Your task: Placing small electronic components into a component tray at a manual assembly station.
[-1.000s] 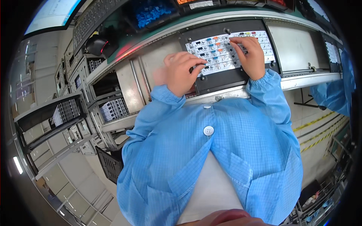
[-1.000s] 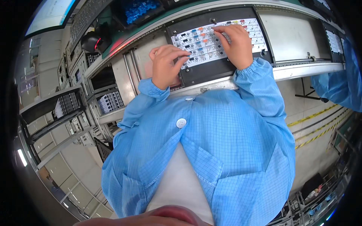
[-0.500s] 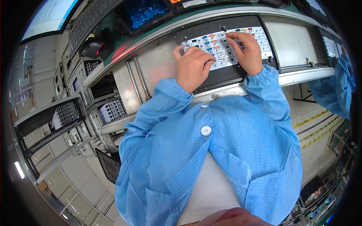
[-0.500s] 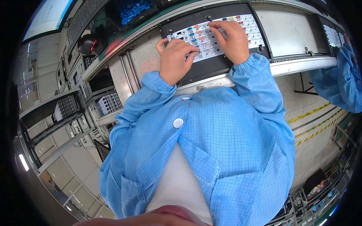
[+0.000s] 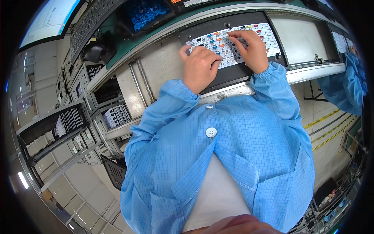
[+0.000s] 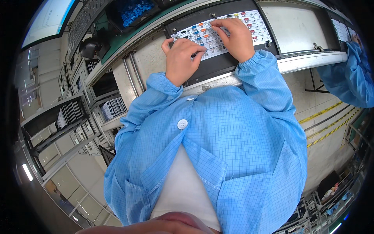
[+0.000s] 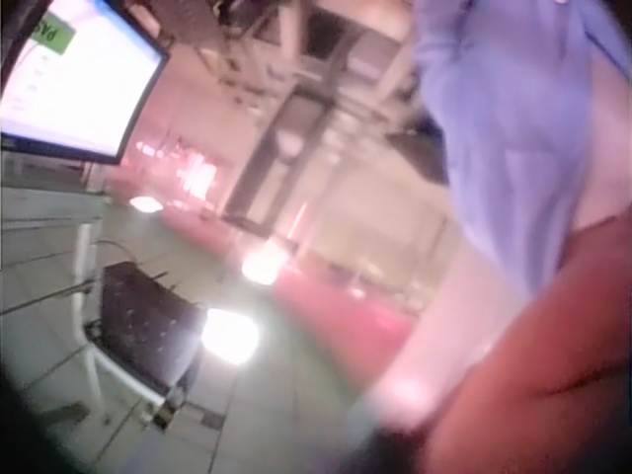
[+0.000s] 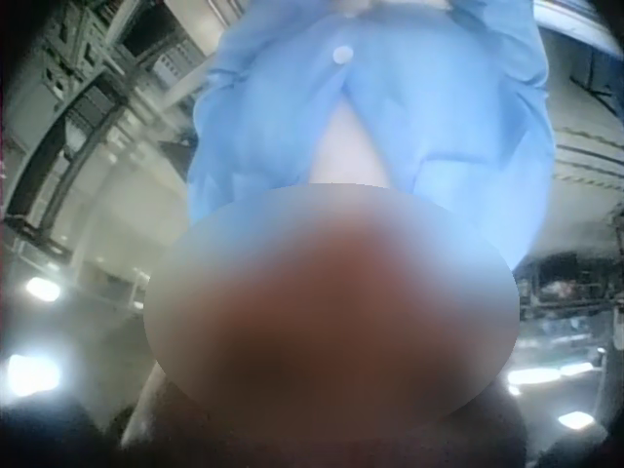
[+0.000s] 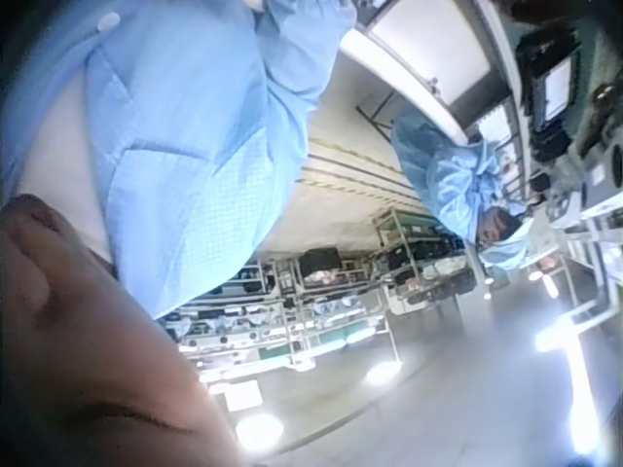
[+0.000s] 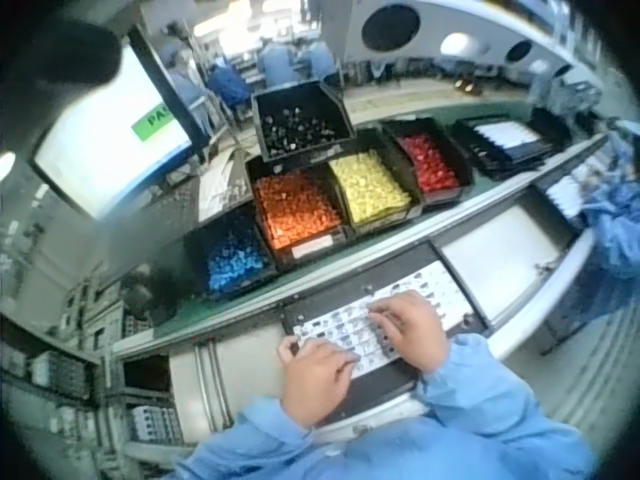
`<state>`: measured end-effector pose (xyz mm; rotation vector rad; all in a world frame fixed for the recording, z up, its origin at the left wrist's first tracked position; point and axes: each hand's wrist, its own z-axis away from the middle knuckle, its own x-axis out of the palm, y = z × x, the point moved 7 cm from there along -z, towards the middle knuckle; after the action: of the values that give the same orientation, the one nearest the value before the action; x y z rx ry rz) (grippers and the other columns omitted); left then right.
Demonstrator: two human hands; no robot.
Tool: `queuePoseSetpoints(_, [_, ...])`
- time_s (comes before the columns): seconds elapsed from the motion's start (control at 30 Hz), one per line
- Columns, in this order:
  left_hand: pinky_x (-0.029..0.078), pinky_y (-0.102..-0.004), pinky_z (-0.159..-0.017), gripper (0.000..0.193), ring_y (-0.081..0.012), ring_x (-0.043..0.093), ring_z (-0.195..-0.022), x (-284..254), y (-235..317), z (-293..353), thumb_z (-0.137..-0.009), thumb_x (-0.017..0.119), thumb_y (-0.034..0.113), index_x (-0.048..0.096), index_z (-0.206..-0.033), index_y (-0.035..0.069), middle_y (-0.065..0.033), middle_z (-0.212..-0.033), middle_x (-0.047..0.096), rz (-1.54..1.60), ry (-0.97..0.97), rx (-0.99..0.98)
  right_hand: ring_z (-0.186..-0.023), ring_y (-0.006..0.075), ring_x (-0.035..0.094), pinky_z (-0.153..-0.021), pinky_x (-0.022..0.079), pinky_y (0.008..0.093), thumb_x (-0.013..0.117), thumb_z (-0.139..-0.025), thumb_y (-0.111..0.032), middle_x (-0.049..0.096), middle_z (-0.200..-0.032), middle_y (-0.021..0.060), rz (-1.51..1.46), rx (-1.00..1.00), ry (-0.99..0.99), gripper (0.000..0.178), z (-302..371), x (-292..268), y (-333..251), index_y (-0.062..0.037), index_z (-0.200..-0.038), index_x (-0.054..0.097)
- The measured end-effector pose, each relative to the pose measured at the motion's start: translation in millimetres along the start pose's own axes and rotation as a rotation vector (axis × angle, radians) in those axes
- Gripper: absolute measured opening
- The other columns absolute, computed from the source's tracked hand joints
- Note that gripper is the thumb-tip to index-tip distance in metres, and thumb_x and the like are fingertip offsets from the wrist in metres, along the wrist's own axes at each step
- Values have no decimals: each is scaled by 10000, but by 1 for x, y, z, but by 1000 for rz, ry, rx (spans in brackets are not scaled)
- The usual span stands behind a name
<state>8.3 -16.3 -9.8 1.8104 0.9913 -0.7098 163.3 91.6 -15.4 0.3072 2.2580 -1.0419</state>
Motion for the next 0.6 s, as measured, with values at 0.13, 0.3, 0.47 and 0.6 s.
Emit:
queuePoseSetpoints(0.13, [293, -520, -1063, 67, -177, 639, -1004, 2, 0, 1, -841, 822, 179, 803, -902, 199, 41, -912, 713, -18, -36, 27, -960, 261, 704, -835, 567, 369, 786, -914, -86, 770, -1022, 82, -52, 60, -76, 168, 2, 3, 3, -77, -1081, 800])
queuePoseSetpoints(0.3, [307, -546, -1074, 100, -185, 600, -1026, -1, 12, 12, -837, 814, 180, 813, -934, 205, 45, -935, 637, -32, -35, 85, -955, 250, 694, -835, 559, 385, 838, -824, -86, 767, -962, 53, -56, -120, -206, 143, 8, 3, -6, -89, -963, 802])
queuePoseSetpoints(0.47, [310, -547, -1064, 153, -186, 592, -1017, 2, 9, 14, -841, 814, 183, 814, -991, 207, 37, -935, 613, -6, -35, 91, -920, 245, 689, -799, 537, 383, 849, -801, -160, 763, -902, 0, 9, -245, -209, 102, 7, 6, -8, -150, -893, 808])
queuePoseSetpoints(0.6, [311, -545, -1066, 151, -186, 592, -1024, 0, 12, 13, -846, 810, 181, 813, -995, 206, 35, -935, 617, -13, -51, 93, -972, 250, 681, -864, 532, 392, 847, -778, -107, 752, -927, 15, 58, -229, -221, 146, 7, 3, -13, -123, -912, 792])
